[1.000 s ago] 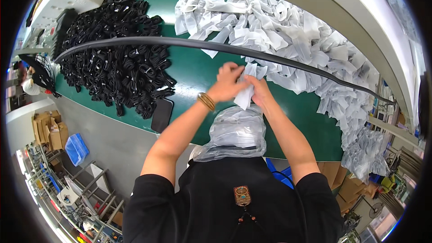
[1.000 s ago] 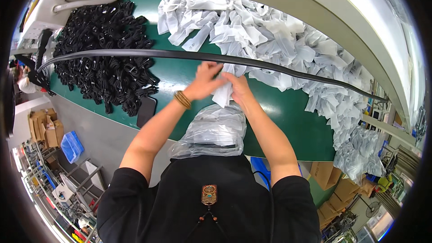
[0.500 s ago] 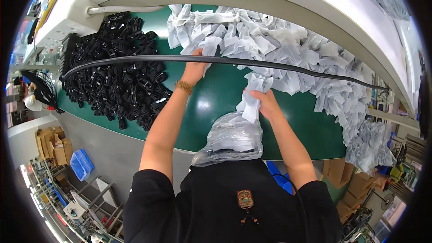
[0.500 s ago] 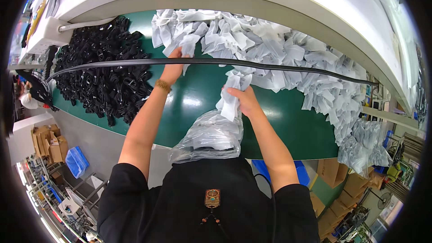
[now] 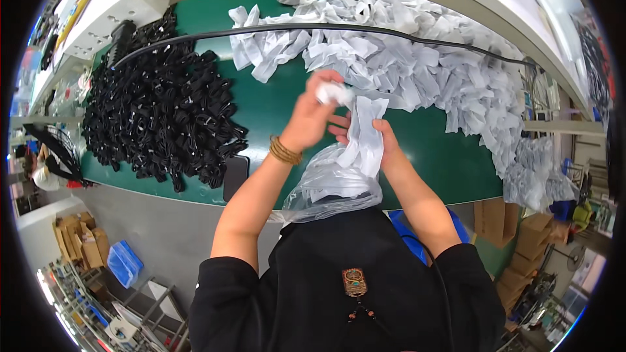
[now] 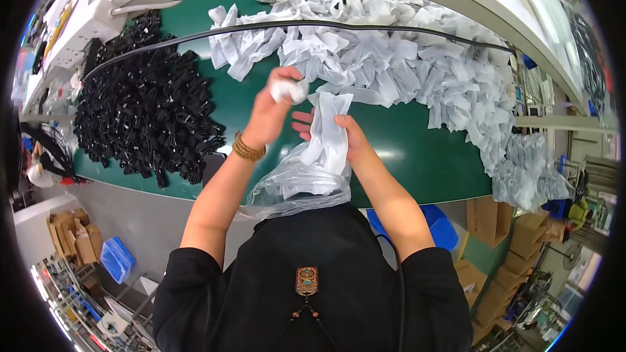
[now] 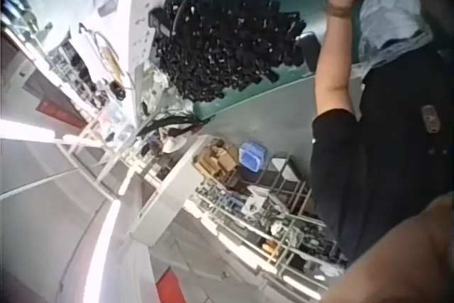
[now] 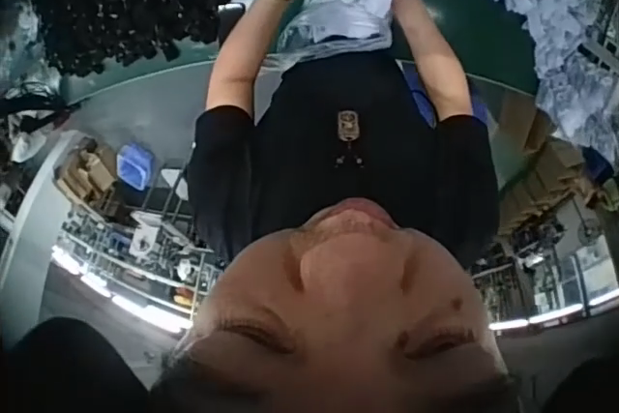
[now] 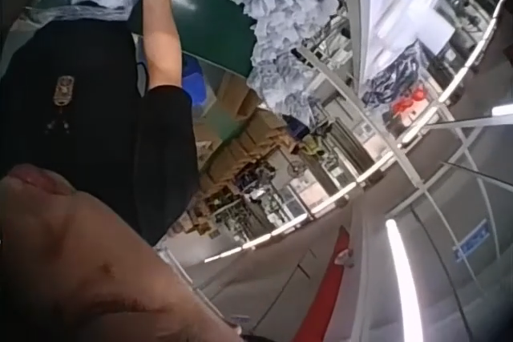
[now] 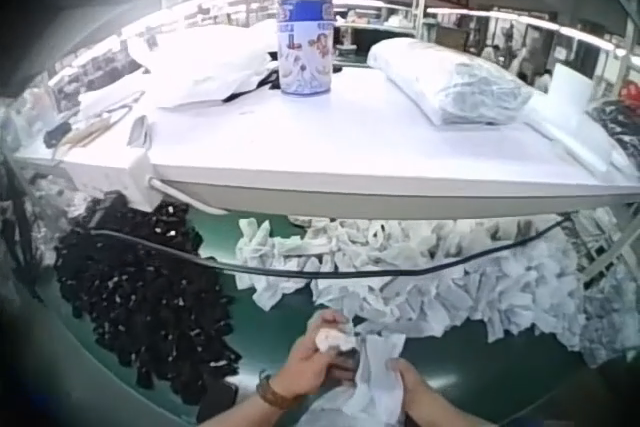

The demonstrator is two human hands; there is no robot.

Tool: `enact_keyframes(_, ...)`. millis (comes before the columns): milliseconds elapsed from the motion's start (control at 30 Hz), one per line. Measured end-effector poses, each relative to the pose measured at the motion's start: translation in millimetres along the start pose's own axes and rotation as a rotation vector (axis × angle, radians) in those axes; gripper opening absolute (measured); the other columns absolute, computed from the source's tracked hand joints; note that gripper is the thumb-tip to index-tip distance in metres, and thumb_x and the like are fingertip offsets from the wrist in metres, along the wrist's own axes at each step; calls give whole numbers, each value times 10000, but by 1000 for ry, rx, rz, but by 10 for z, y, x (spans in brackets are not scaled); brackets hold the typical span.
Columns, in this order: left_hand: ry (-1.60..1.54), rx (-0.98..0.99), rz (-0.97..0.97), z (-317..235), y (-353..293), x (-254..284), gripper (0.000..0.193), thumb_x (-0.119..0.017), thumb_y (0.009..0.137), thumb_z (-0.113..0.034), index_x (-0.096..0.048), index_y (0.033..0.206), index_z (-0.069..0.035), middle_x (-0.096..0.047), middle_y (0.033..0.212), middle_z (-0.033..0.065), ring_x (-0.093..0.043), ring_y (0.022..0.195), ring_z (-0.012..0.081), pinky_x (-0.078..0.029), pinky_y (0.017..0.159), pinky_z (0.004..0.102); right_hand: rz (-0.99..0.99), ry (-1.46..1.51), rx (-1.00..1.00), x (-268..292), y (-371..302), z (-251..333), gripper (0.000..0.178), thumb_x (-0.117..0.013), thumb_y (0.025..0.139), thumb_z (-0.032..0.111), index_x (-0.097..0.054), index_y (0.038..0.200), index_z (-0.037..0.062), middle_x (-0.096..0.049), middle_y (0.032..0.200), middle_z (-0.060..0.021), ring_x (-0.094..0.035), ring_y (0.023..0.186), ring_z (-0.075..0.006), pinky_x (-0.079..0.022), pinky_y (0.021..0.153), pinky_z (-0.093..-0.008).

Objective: The person is putting white components into clear plastic bags on a workbench in a factory.

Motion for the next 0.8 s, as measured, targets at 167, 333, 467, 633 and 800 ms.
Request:
enact_keyframes(167, 569, -537, 569, -374, -247, -141, 311, -576, 829, -157, -512, 1121, -72, -546, 1140, 123, -516, 1147, 317, -305, 1062, 476, 52, 157, 150, -243, -235, -89, 671, -725, 727, 268, -476, 1306, 39, -619, 1146, -133, -623, 1052, -269, -478, 977, -415)
enact_keyframes(333, -240, 126, 436, -520, -264, -98, 273, -603, 871, -217, -500, 1021, -13, -539, 1038, 116, -536, 1020, 212, -414, 926, 361, -3, -21, 198, -296, -424, -184, 621, -708, 764, 221, -480, 1306, 22, -618, 1156, -106, -622, 1054, -261, -480, 972, -405)
enact_keyframes(467, 412, 224, 59, -543, -216, -287, 440, -714, 836, -334, -465, 993, -7, -488, 901, 82, -464, 800, 172, -444, 732, 314, -71, -176, 291, -633, -433, -64, 538, -710, 779, 113, -511, 1270, 15, -622, 1142, -88, -613, 1050, -220, -485, 951, -390)
enact_keyframes(633, 826, -98, 261, -586, -223, -285, 541, -754, 779, -317, -474, 1070, 42, -537, 1003, 151, -553, 891, 259, -470, 760, 372, -161, -405, 421, -773, -516, 7, 570, -724, 780, 152, -489, 1282, 23, -595, 1190, -88, -592, 1071, -207, -473, 948, -396)
enact_keyframes(800, 943, 15, 388, -740, -369, -441, 805, -771, 715, -306, -388, 1304, 87, -512, 1187, 247, -539, 1097, 370, -460, 908, 414, -266, -449, 470, -842, -603, -83, 542, -692, 823, 133, -472, 1306, 27, -570, 1236, -81, -570, 1109, -195, -461, 952, -374)
Point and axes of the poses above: each hand's wrist, its own y-axis towards the middle knuckle, its own x-axis out of the back of the hand, z = x × y, the point moved 1 cm from there along y, towards the middle knuckle
